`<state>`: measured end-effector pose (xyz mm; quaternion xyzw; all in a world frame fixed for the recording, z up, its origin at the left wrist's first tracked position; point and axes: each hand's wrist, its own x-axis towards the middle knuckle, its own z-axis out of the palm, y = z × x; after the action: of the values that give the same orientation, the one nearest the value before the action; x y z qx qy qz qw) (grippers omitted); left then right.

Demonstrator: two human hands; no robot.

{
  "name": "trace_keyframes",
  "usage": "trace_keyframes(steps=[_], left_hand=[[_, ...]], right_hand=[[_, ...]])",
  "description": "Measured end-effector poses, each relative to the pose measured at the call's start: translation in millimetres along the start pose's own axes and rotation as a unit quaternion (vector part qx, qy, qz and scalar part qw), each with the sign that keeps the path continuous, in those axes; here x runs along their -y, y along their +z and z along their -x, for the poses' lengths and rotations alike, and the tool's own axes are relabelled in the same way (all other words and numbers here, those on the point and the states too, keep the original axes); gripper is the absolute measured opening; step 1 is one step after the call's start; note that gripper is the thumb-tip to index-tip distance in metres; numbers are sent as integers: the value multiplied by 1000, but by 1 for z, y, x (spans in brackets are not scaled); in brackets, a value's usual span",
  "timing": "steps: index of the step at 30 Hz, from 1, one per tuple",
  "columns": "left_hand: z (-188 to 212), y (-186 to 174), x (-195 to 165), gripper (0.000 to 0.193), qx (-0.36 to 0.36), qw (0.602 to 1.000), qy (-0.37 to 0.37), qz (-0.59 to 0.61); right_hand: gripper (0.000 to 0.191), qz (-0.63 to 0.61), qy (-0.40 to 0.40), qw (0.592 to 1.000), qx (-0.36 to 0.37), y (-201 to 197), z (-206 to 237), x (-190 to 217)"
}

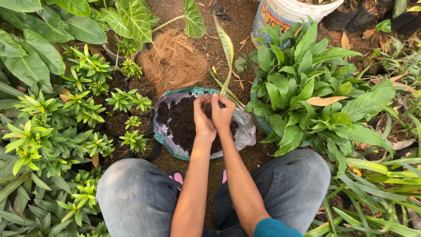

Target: The person sits on the ground and repeatedly scoops soil from a bag, packs it around the base of a plant cutting, and shapes it into a compact ball. The person handles the cutting and soil by hand, forming a soil ball around the stem and leaf base.

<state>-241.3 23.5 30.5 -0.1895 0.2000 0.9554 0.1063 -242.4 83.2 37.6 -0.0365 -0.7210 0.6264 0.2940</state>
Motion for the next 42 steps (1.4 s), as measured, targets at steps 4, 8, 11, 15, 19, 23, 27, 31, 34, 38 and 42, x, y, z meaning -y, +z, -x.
trace_keyframes(steps=[4,8,11,15,19,23,27,31,34,38,42], left_hand=[[-5,11,-1,44,-23,998,-49,23],[1,35,-17,37,6,997,-51,60],[26,51,-41,39,-30,999,-24,26],[87,74,-63,44,-18,993,101,-60],[130,96,-62,39,12,962,226,-152],[132,97,-49,35,52,965,224,-127],[116,92,-43,24,125,963,223,-87],[110,92,-41,40,102,944,255,-182],[109,91,-38,47,83,902,323,-276],[101,89,-32,43,26,928,297,-226],[89,85,-32,39,-4,941,286,-178]], right_hand=[[22,42,-11,997,68,-7,-9,31],[22,161,-111,973,124,-13,-20,81],[32,275,-142,932,187,-16,-21,125],[39,146,-70,963,215,-25,2,184],[28,109,-106,977,149,-29,21,222],[28,87,-104,984,118,-29,18,223],[29,100,-117,981,121,-25,7,205],[24,22,-57,996,66,-16,3,180],[22,-19,9,999,26,-12,2,156],[23,-31,32,999,4,-14,2,127],[22,-4,27,999,30,-15,4,109]])
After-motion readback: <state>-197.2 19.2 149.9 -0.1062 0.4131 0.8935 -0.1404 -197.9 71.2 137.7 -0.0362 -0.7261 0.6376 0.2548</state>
